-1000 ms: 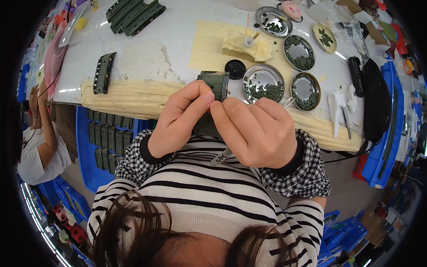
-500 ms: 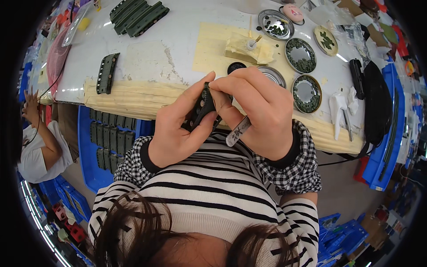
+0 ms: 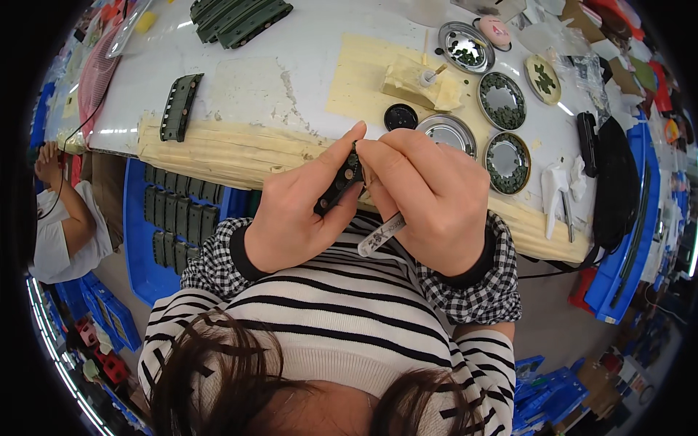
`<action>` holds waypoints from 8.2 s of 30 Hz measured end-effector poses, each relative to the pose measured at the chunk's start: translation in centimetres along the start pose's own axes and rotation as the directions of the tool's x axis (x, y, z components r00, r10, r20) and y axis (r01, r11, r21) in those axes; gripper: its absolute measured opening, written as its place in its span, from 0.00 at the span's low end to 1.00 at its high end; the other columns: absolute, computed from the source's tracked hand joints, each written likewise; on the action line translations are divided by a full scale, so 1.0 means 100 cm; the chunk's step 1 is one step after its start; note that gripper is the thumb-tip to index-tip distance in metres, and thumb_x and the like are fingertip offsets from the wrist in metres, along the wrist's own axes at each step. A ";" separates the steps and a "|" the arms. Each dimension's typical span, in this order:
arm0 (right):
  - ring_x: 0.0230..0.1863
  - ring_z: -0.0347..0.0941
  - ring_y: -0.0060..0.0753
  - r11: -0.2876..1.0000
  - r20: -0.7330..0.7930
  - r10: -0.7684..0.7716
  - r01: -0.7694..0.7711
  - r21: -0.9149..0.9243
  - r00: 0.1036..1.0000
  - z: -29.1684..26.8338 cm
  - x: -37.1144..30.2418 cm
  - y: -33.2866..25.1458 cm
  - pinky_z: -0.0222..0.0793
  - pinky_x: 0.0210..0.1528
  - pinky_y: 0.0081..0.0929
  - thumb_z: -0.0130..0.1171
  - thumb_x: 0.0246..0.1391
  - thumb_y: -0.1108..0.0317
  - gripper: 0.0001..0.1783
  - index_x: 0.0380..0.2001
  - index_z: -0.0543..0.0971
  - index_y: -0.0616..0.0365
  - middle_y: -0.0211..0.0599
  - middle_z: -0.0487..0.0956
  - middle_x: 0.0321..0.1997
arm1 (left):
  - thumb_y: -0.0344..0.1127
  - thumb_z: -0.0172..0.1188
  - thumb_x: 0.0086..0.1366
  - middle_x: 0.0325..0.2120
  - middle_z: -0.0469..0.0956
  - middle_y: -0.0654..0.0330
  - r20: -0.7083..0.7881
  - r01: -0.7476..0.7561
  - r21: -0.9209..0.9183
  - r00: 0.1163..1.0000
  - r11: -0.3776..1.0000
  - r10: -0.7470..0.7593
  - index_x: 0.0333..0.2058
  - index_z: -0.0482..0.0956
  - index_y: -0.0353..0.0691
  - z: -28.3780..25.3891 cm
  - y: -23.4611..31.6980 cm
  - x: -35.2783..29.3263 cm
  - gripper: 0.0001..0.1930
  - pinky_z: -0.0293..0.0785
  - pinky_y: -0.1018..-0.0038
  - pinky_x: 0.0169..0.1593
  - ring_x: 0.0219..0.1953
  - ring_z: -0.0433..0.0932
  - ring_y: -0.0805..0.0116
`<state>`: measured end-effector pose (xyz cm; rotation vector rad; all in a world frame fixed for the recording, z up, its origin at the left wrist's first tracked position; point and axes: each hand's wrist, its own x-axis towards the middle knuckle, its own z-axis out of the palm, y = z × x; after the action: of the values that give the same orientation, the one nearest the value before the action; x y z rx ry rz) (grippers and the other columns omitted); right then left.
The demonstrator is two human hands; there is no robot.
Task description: Assembling and detailing small plastic toy tank models using tools.
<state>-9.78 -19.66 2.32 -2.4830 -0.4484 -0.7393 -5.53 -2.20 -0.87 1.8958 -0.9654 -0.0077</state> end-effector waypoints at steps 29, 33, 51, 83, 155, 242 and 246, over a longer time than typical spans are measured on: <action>0.27 0.70 0.22 0.901 -0.242 0.431 -0.401 0.164 0.869 -0.011 0.016 0.052 0.64 0.29 0.20 0.60 0.53 0.75 0.04 0.33 0.80 0.63 0.32 0.76 0.28 | 0.41 0.46 0.73 0.38 0.78 0.54 0.516 0.463 -0.850 0.827 -0.251 -0.223 0.64 0.55 0.40 -0.001 -0.026 0.007 0.25 0.80 0.74 0.37 0.31 0.80 0.67; 0.34 0.75 0.18 0.736 -0.183 0.551 -0.371 0.566 0.814 -0.015 0.010 0.011 0.68 0.36 0.16 0.55 0.61 0.72 0.07 0.38 0.76 0.66 0.32 0.77 0.34 | 0.42 0.46 0.72 0.35 0.78 0.55 0.540 0.461 -0.819 0.820 -0.342 -0.190 0.64 0.54 0.39 0.003 -0.027 0.006 0.27 0.78 0.75 0.34 0.29 0.80 0.67; 0.38 0.80 0.32 0.527 0.005 0.467 -0.283 0.802 0.884 0.004 0.002 0.009 0.80 0.42 0.26 0.47 0.65 0.71 0.10 0.42 0.68 0.68 0.38 0.72 0.38 | 0.41 0.46 0.71 0.35 0.78 0.53 0.584 0.470 -0.775 0.788 -0.422 -0.194 0.58 0.61 0.39 0.006 -0.025 0.003 0.20 0.79 0.74 0.32 0.28 0.80 0.65; 0.25 0.70 0.28 0.976 -0.357 0.211 -0.216 0.024 0.910 -0.016 0.017 0.022 0.65 0.25 0.19 0.59 0.53 0.79 0.04 0.34 0.79 0.62 0.36 0.74 0.30 | 0.30 0.52 0.68 0.46 0.71 0.62 0.236 0.296 -0.464 0.950 0.835 -0.205 0.62 0.65 0.38 -0.024 -0.014 0.011 0.24 0.63 0.82 0.47 0.44 0.67 0.78; 0.27 0.72 0.28 0.866 -0.395 0.461 -0.308 0.394 0.795 -0.057 -0.037 0.011 0.67 0.33 0.22 0.45 0.66 0.48 0.29 0.35 0.76 0.71 0.39 0.73 0.27 | 0.43 0.69 0.53 0.31 0.75 0.56 -0.126 -0.039 0.803 0.964 0.595 0.233 0.33 0.77 0.37 -0.109 -0.102 0.082 0.17 0.69 0.64 0.40 0.37 0.70 0.56; 0.37 0.77 0.36 0.930 -0.006 0.151 -0.140 0.341 0.988 -0.009 -0.023 0.004 0.73 0.38 0.27 0.60 0.55 0.68 0.11 0.38 0.81 0.64 0.43 0.80 0.37 | 0.37 0.46 0.73 0.42 0.74 0.57 0.516 0.565 -0.822 0.793 0.075 -0.325 0.49 0.69 0.35 0.000 -0.015 0.011 0.13 0.76 0.75 0.45 0.43 0.76 0.70; 0.33 0.72 0.31 0.809 -0.086 0.487 -0.411 0.421 0.869 0.000 -0.028 0.016 0.67 0.38 0.25 0.51 0.60 0.74 0.09 0.35 0.81 0.65 0.40 0.80 0.34 | 0.25 0.50 0.68 0.54 0.68 0.45 0.282 0.393 -0.873 0.889 0.288 -0.360 0.68 0.42 0.43 -0.008 -0.008 0.012 0.35 0.79 0.62 0.50 0.49 0.77 0.54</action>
<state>-11.32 -21.48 0.12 -2.0000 0.0741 -0.6078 -3.90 -2.19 -0.57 0.9651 -0.3012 -0.7390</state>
